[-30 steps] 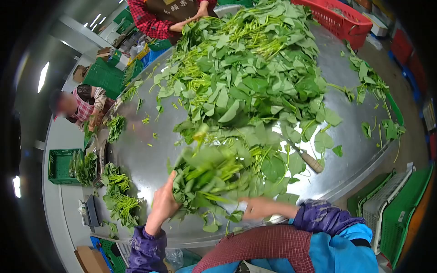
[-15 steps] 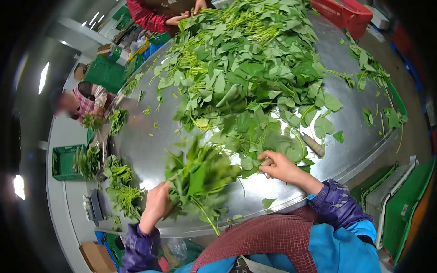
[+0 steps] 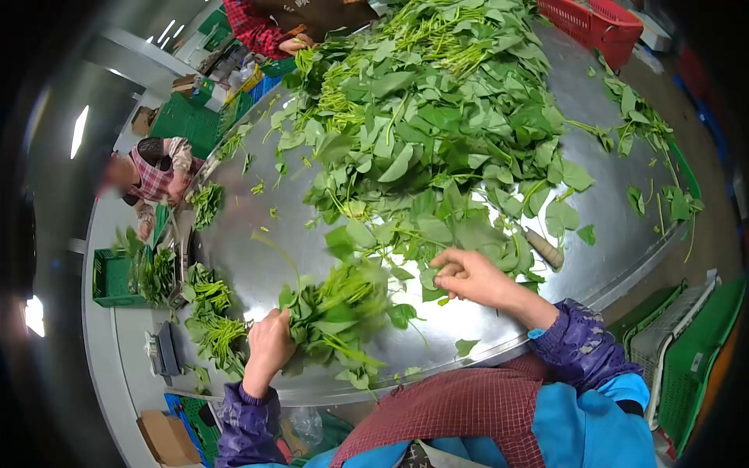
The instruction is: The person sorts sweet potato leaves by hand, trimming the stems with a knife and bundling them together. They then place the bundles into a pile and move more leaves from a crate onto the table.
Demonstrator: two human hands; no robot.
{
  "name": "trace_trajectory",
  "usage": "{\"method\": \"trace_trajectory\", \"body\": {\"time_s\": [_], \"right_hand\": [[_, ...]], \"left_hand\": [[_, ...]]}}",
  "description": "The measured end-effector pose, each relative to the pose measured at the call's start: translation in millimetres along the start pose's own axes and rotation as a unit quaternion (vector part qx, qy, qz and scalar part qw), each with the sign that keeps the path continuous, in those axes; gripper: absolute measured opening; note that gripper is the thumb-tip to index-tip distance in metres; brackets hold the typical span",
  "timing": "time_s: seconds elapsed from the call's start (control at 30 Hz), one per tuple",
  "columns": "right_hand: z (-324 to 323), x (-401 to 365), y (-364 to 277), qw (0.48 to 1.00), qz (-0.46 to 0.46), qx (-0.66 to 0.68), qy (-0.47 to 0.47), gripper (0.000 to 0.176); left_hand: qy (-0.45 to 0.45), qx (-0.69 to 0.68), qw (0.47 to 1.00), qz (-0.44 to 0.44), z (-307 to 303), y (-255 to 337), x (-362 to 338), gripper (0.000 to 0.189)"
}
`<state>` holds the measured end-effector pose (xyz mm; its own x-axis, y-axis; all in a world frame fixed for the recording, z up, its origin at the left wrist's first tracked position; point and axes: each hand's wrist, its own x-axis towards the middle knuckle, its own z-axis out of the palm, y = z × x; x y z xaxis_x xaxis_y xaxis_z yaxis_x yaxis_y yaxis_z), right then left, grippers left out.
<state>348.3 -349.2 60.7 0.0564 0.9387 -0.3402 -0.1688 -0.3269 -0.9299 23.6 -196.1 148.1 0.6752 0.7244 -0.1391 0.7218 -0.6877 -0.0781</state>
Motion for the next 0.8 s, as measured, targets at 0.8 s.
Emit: {"method": "trace_trajectory", "body": {"time_s": [0.8], "right_hand": [[39.7,-7.1,-56.4,0.876,-0.286,-0.325,0.211,0.059]], "left_hand": [[0.013,-0.21,0.976,-0.059,-14.4,39.3,-5.1,0.059]]}}
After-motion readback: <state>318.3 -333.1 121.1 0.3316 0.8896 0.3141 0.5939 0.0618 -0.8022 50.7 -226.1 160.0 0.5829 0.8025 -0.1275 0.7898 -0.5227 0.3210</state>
